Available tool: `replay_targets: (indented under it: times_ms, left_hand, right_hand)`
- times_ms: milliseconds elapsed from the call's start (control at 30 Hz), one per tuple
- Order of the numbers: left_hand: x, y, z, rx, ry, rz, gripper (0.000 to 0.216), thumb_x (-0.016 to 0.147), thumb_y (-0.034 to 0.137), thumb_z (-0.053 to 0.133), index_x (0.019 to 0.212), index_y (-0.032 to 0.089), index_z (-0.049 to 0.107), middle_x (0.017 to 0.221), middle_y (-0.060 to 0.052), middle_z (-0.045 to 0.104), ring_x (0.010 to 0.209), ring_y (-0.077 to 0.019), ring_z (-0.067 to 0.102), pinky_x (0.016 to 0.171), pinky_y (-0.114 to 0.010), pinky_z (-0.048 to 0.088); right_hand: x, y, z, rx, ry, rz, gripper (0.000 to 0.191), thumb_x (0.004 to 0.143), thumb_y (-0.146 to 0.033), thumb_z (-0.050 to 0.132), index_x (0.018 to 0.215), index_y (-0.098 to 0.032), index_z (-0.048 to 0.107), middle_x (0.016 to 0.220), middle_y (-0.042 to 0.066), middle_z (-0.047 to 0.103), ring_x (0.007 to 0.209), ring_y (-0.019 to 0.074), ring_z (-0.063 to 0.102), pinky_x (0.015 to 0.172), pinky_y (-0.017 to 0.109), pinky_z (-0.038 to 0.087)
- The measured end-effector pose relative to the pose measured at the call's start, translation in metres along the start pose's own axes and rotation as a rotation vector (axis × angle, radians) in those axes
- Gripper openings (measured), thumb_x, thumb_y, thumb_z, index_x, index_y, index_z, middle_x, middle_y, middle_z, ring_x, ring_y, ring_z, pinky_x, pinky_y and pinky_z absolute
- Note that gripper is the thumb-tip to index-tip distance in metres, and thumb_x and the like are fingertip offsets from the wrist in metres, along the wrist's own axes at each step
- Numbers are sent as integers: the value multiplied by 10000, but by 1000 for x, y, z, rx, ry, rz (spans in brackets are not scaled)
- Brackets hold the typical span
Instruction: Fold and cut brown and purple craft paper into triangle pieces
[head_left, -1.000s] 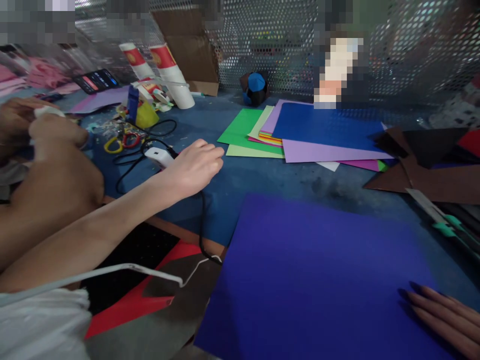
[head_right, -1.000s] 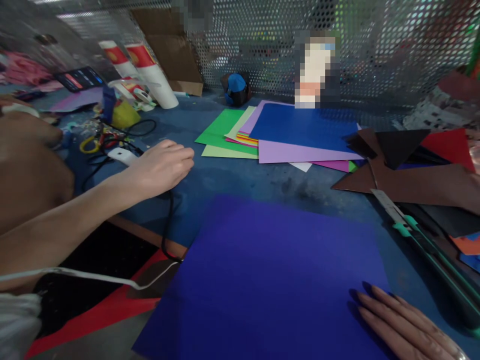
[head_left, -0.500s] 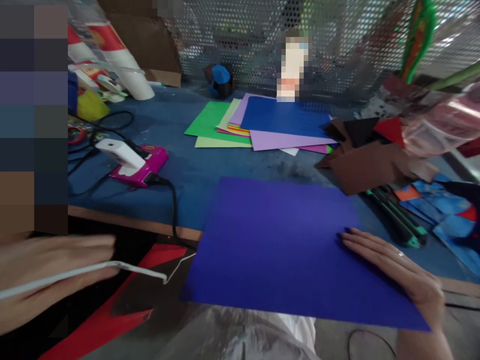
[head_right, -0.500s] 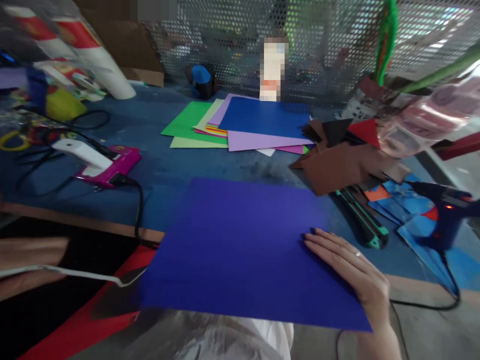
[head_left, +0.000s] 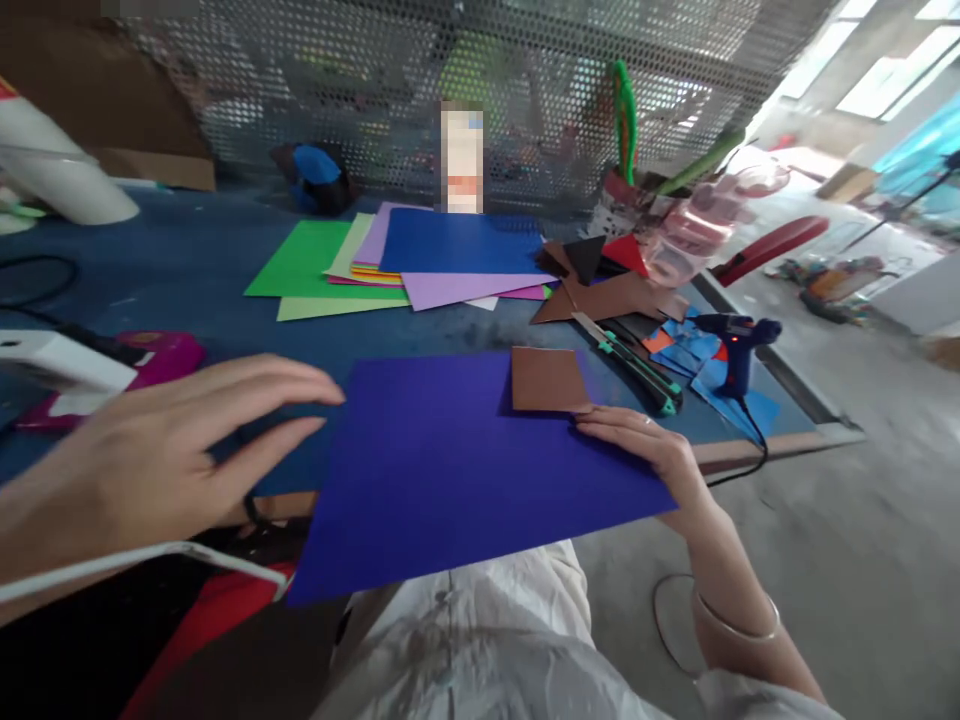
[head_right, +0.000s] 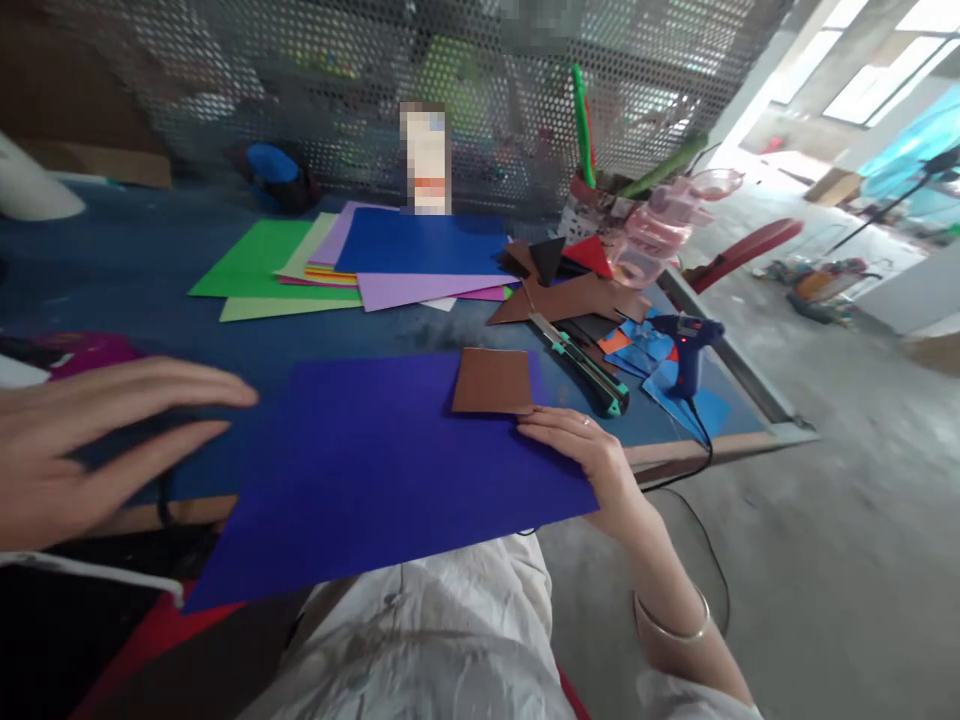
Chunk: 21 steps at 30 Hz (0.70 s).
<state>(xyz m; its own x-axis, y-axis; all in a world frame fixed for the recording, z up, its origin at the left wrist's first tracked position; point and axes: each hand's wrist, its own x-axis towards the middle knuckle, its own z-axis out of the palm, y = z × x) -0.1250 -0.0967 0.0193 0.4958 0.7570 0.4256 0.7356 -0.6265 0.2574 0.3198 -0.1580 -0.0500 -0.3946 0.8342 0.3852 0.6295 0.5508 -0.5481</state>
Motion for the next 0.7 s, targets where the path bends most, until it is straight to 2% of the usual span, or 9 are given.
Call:
replay_targets:
  times_ms: [133,200,267,333,400,467,567,633,700]
  left_hand:
    - [64,37,45,-121,-190,239,300,1060,375,486,1191,230,714,1277,-50,764,1176,-220,733,1086,-356,566]
    - [88,50,72,-163,-299,315,365,1050,372,512,1303,175,687,1423,-108,707,1323,-242,675,1180,-384,514]
    - [107,59,97,-160,-390,355,554,1013,430,605,1473,122,589,1605,-164,569,1496,-275,542,1264,-411,434]
    - [119,64,117,-137,-464,388,707,985,449,653,1568,81,493,1684,-197,456,1568,-289,451,1294,-423,392]
    - [129,64,128,-116,-489,421,588,1011,315,570,1547,76,531,1648,-179,509,1556,-263,471,1298,-409,388]
    - [138,63,131,-121,-453,438,510,1006,186,453,1480,100,617,1560,-141,618,1478,-232,570,1262,-381,441]
    - [158,68,127,-174,-300,412,498,1028,214,397,1439,136,667,1434,-106,725,1309,-236,709,1153,-375,550]
    - [179,79,125,-209,-188,413,486,1050,265,407,1438,136,669,1391,-101,751,1273,-246,728,1131,-381,564]
    - [205,95,127,-204,-129,461,490,1044,224,408,1454,111,652,1439,-113,721,1354,-239,676,1185,-376,518]
  right_hand:
    - [2,-2,2,21,10,-19,384,1028,-356,621,1392,-277,716,1401,94,736,1344,272,672,1155,415,528]
    - [1,-2,3,19,21,-26,394,1029,-384,621,1396,-272,714,1397,102,737,1344,279,671,1155,420,531]
    - [1,-2,4,19,22,-28,413,1032,-412,615,1405,-262,709,1397,114,734,1351,289,665,1164,429,528]
    - [2,-3,5,18,25,-27,424,1043,-429,591,1415,-262,703,1385,120,738,1342,292,669,1165,437,530]
    - [4,-4,5,14,31,-34,430,1062,-442,544,1426,-272,697,1370,121,746,1325,288,680,1151,440,544]
    - [6,-5,5,12,27,-52,450,1071,-471,515,1438,-277,690,1363,123,751,1316,285,688,1135,440,556]
    - [8,-5,5,22,22,-70,479,1060,-514,528,1439,-269,687,1374,126,749,1337,285,678,1141,442,551]
    - [8,-4,6,32,39,-65,480,1051,-524,542,1422,-261,696,1384,125,745,1356,283,666,1151,444,542]
    - [8,-3,8,38,55,-59,475,1041,-527,557,1401,-256,705,1383,118,746,1355,280,666,1149,442,540]
